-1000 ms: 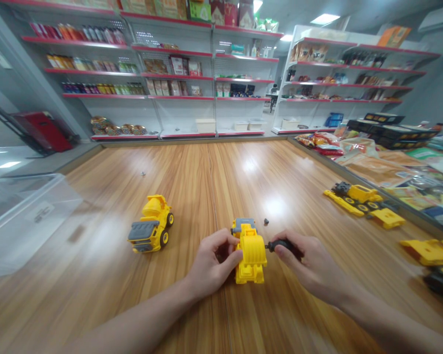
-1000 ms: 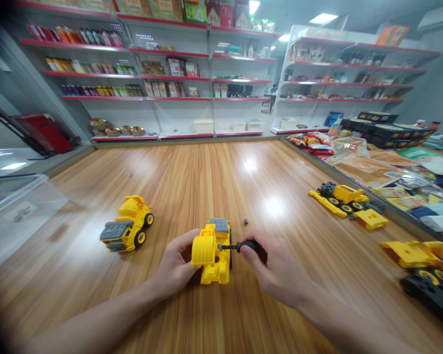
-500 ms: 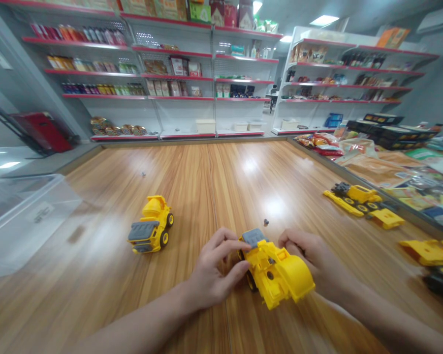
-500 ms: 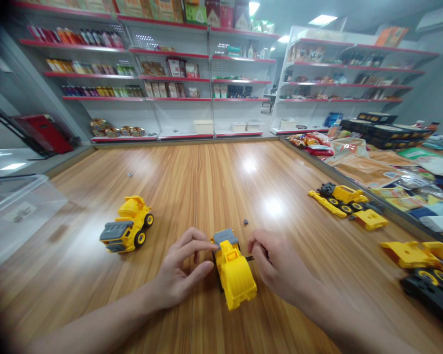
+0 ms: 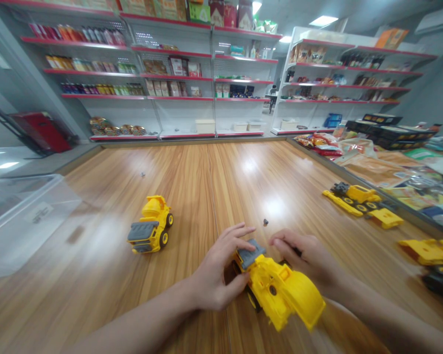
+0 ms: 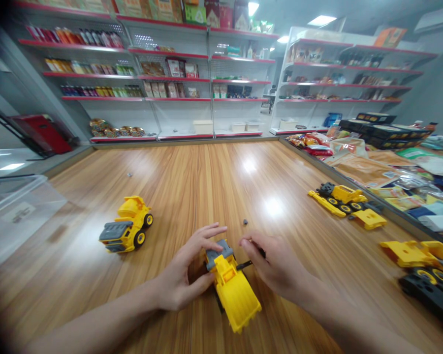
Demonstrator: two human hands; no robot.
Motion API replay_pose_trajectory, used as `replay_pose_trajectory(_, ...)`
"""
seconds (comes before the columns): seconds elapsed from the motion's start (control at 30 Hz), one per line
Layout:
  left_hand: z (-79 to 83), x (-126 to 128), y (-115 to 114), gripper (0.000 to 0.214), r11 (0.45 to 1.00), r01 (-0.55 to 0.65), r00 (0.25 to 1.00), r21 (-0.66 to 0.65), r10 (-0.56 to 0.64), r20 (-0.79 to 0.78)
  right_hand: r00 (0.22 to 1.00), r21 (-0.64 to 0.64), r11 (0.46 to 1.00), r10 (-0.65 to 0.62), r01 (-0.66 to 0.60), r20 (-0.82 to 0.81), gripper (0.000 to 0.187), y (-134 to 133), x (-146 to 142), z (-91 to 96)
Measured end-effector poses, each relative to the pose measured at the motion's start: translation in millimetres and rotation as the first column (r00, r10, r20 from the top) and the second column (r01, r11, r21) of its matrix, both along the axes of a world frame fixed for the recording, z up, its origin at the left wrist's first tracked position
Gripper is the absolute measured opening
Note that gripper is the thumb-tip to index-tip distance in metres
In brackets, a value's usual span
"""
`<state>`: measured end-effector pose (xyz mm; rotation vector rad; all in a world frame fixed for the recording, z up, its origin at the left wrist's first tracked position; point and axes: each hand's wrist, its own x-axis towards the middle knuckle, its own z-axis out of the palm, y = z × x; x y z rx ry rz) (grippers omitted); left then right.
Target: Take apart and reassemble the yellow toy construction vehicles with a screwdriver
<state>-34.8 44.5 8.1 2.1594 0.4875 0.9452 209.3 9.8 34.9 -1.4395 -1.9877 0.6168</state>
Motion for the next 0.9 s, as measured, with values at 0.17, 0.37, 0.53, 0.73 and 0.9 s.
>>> replay_pose_trajectory(0.17,1.0,1,-3,0.054,0.99,0.136,0.988,-0.026,-0.133,0.08,0.994,0.026,1.0,0.019,-0.017,-0.111,0.029,-4,7,13.6)
replay_pose_trajectory(0.37,8.0,4,-3,0.061,0.955,0.285,0.959,-0.086,-0.284,0.025,0.855,-0.063,0.868,0.468,-0.492,-0.223,0.038,-16,1,29.2)
replay_pose_trajectory(0.53,7.1,6,-2,0.069,0.944,0.327,0.943,-0.028,-0.329,-0.047,0.822,-0.041,0.836,0.528,-0.548,-0.212,0.028,-18,-12,24.9)
replay_pose_trajectory(0.73,6.8,6,-2,0.063,0.972,0.23,0.97,-0.046,-0.233,-0.063,0.914,-0.025,0.916,0.396,-0.399,-0.087,0.021,-20,-11,21.4)
replay_pose_trajectory(0.9,6.2,7,-4,0.061,0.984,0.163,0.985,-0.076,-0.167,-0.045,0.969,-0.019,0.972,0.231,-0.234,-0.089,0.022,-22,-14,22.0)
